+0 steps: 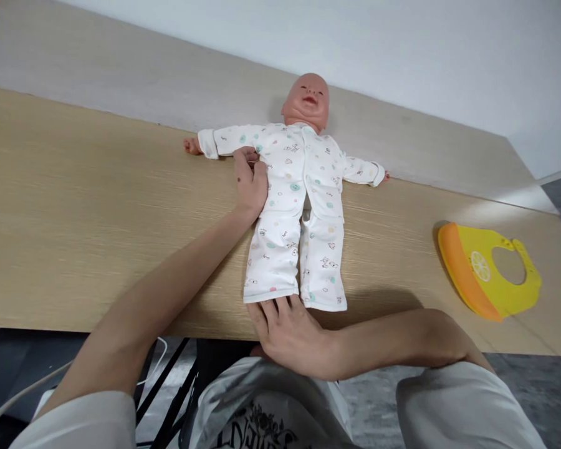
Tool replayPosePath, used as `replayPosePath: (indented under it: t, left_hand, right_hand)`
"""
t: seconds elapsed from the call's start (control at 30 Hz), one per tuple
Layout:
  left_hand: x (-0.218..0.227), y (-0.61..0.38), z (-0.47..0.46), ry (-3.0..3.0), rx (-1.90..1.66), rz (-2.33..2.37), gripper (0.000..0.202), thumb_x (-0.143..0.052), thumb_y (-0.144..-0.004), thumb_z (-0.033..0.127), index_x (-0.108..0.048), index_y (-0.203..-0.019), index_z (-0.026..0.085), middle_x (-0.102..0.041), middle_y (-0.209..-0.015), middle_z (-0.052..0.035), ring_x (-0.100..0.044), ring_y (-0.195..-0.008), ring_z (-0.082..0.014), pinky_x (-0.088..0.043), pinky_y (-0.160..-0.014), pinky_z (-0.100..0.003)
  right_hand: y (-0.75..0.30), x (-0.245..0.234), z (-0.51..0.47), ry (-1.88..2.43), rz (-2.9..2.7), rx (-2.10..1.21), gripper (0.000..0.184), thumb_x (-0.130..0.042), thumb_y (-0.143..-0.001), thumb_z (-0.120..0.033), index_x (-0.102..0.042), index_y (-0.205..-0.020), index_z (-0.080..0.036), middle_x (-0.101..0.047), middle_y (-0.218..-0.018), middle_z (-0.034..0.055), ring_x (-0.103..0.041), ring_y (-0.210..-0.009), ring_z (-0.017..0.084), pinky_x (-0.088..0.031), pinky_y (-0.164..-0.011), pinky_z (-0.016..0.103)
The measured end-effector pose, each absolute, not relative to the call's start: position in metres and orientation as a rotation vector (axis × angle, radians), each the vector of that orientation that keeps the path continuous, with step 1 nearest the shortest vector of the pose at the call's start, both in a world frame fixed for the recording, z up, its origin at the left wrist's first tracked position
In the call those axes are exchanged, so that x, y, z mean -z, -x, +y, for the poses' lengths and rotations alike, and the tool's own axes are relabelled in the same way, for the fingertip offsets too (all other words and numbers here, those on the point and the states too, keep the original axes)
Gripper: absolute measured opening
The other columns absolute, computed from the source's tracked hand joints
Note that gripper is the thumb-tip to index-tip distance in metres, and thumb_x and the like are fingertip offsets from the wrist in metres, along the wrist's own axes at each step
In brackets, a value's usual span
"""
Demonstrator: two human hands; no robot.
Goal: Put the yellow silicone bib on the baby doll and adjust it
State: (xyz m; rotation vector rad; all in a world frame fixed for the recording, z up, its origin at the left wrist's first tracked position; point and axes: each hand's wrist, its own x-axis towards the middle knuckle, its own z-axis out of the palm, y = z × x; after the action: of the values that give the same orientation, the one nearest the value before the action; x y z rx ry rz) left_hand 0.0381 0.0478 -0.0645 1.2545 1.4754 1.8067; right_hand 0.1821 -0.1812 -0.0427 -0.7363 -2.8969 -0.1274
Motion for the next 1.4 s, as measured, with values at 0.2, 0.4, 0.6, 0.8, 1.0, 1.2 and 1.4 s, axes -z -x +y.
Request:
replayPosePath:
  t: [0.2, 0.4, 0.6, 0.8, 1.0, 1.2, 1.4]
  left_hand:
    - [0.060, -0.039, 0.047, -1.241, -1.778, 1.489, 0.025, -0.048, -0.088, 0.002, -0.043, -0.101, 0.023, -0.055, -0.108, -0.0066, -0.053, -0.105, -0.0169, -0.041, -0.104, -0.037]
    - [0.062, -0.038, 0.046, -1.240, -1.784, 1.494, 0.018, -0.054, -0.086, 0.017, -0.045, -0.099, 0.026, -0.058, -0.107, -0.0062, -0.053, -0.104, -0.0202, -0.041, -0.107, -0.043]
    - [0.063, -0.039, 0.048, -1.234, -1.818, 1.513, 0.013, -0.056, -0.081, 0.038, -0.048, -0.091, 0.038, -0.059, -0.108, -0.0039, -0.055, -0.108, -0.0288, -0.041, -0.107, -0.053]
    - [0.066, -0.038, 0.049, -1.285, -1.842, 1.467, 0.018, -0.055, -0.083, 0.023, -0.046, -0.098, 0.027, -0.056, -0.108, -0.0078, -0.054, -0.105, -0.0229, -0.042, -0.106, -0.047]
    - [0.064, -0.038, 0.048, -1.193, -1.823, 1.469, 0.019, -0.055, -0.083, 0.016, -0.049, -0.097, 0.027, -0.055, -0.105, -0.0047, -0.056, -0.108, -0.0216, -0.041, -0.105, -0.040]
    - [0.066, -0.039, 0.050, -1.180, -1.849, 1.466, 0.019, -0.053, -0.082, 0.015, -0.050, -0.096, 0.028, -0.056, -0.103, -0.0041, -0.057, -0.105, -0.0208, -0.043, -0.103, -0.037]
    - [0.067, -0.038, 0.050, -1.245, -1.828, 1.480, 0.020, -0.047, -0.084, 0.007, -0.046, -0.097, 0.023, -0.056, -0.103, -0.0063, -0.054, -0.100, -0.0177, -0.043, -0.101, -0.037]
  right_hand:
    - [-0.183, 0.035, -0.184, 0.777, -2.946, 0.138, 0.080, -0.062, -0.087, -0.056, -0.049, -0.138, 0.005, -0.053, -0.130, 0.0341, -0.057, -0.111, 0.038, -0.051, -0.080, 0.053]
    - [-0.183, 0.036, -0.187, 0.750, -2.906, 0.188, 0.057, -0.057, -0.093, -0.035, -0.053, -0.132, 0.006, -0.061, -0.120, 0.0295, -0.061, -0.100, 0.032, -0.049, -0.080, 0.048]
    - [-0.186, 0.025, -0.191, 0.608, -2.787, 0.301, 0.040, -0.049, -0.090, -0.021, -0.062, -0.117, 0.006, -0.066, -0.112, 0.0269, -0.062, -0.097, 0.031, -0.045, -0.078, 0.045]
    - [-0.187, 0.006, -0.177, 0.422, -2.548, 0.312, 0.015, -0.055, -0.088, -0.021, -0.065, -0.089, -0.010, -0.067, -0.091, 0.0109, -0.057, -0.078, 0.018, -0.035, -0.069, 0.032]
    - [-0.186, 0.008, -0.157, 0.606, -2.612, 0.478, 0.013, -0.054, -0.090, -0.021, -0.059, -0.098, -0.011, -0.061, -0.091, 0.0093, -0.048, -0.073, 0.015, -0.026, -0.067, 0.031]
    - [-0.188, 0.008, -0.158, 0.517, -2.609, 0.425, 0.007, -0.054, -0.086, -0.019, -0.057, -0.085, -0.012, -0.060, -0.079, 0.0060, -0.047, -0.064, 0.013, -0.023, -0.064, 0.031]
    - [-0.185, 0.004, -0.162, 0.478, -2.655, 0.354, 0.011, -0.051, -0.086, -0.014, -0.057, -0.077, -0.012, -0.058, -0.070, 0.0060, -0.049, -0.060, 0.015, -0.029, -0.065, 0.033]
